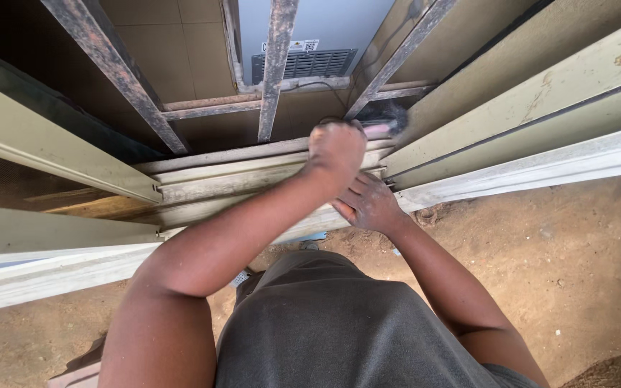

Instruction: The person cleans the grooves and tracks of a window frame by hand using a brush and a small scraping tool.

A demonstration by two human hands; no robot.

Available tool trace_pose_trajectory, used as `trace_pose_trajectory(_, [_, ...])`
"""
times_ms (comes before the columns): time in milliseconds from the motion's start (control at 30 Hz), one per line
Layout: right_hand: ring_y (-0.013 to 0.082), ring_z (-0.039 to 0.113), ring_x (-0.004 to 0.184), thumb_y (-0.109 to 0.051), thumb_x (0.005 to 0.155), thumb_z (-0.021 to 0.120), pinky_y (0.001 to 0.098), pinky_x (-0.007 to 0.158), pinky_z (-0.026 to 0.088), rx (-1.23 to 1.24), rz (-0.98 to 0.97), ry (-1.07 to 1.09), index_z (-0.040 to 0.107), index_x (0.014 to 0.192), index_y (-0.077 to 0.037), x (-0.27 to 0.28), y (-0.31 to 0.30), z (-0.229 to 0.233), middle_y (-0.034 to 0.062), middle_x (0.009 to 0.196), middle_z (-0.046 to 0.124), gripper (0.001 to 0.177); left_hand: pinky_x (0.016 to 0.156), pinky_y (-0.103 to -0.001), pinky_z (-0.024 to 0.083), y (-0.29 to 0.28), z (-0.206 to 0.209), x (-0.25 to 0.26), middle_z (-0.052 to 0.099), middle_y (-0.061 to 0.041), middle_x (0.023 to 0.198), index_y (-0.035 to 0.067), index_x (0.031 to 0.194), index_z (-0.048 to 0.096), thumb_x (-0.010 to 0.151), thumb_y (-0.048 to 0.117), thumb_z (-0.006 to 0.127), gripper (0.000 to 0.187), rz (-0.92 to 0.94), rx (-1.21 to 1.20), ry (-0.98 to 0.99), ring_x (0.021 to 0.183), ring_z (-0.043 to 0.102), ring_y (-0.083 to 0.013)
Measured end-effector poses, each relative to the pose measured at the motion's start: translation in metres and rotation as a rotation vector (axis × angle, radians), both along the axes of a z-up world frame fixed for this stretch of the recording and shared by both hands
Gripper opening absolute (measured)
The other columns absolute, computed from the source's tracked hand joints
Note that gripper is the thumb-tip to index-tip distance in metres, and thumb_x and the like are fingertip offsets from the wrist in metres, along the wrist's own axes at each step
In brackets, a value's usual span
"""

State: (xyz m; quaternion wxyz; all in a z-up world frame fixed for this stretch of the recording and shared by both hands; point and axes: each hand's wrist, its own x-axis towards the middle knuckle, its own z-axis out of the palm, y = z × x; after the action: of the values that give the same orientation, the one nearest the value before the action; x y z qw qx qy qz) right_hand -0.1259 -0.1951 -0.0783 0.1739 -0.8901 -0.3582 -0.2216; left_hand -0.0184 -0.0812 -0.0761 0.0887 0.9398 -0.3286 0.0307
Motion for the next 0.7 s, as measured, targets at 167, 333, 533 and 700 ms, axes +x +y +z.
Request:
trace_pose_trajectory(167, [0.0286, 0.066, 0.094, -0.022, 0.089, 0.079, 0.0417, 0.086, 0.056, -0.014, -0.014, 0.057, 0.068, 0.094, -0.006, 0.002, -0.001, -0.003, 0.0098, 0.099, 0.066, 0.021, 0.059, -0.047, 0.062, 0.007, 0.04, 0.008, 0.074, -0.019, 0.084, -0.003, 0.133, 0.054, 0.097, 0.009, 0.05, 0.038, -0.094, -0.207, 0.299, 0.073, 0.076, -0.0333])
trace_pose_trajectory(333, [0.0295, 0.065, 0.095, -0.024, 0.088, 0.079, 0.0414, 0.085, 0.055, -0.019, -0.017, 0.033, 0.064, 0.088, -0.006, 0.001, 0.0, 0.001, 0.011, 0.1, 0.065, 0.023, 0.069, -0.047, 0.062, 0.01, 0.047, 0.021, 0.075, -0.015, 0.089, 0.006, 0.112, 0.068, 0.101, 0.015, 0.053, 0.021, -0.154, -0.038, 0.225, 0.083, 0.076, -0.0313])
trace_pose_trajectory(533, [0.028, 0.062, 0.085, -0.023, 0.089, 0.081, 0.0415, 0.08, 0.055, -0.091, -0.004, 0.11, 0.065, 0.086, -0.007, 0.002, -0.005, -0.008, 0.0088, 0.09, 0.062, 0.023, 0.054, -0.04, 0.06, 0.014, 0.03, 0.009, 0.075, -0.012, 0.085, 0.004, 0.117, 0.067, 0.09, 0.013, 0.058, 0.03, -0.156, 0.01, -0.188, 0.073, 0.076, -0.0263])
trace_pose_trajectory(700, [0.0271, 0.063, 0.088, -0.024, 0.088, 0.079, 0.0412, 0.08, 0.055, -0.032, -0.02, 0.019, 0.062, 0.084, -0.006, 0.0, -0.002, -0.007, 0.0111, 0.094, 0.063, 0.025, 0.057, -0.04, 0.06, 0.03, 0.028, -0.006, 0.075, -0.014, 0.089, -0.001, 0.131, 0.062, 0.103, 0.012, 0.054, 0.032, -0.04, -0.108, -0.032, 0.075, 0.076, -0.0268])
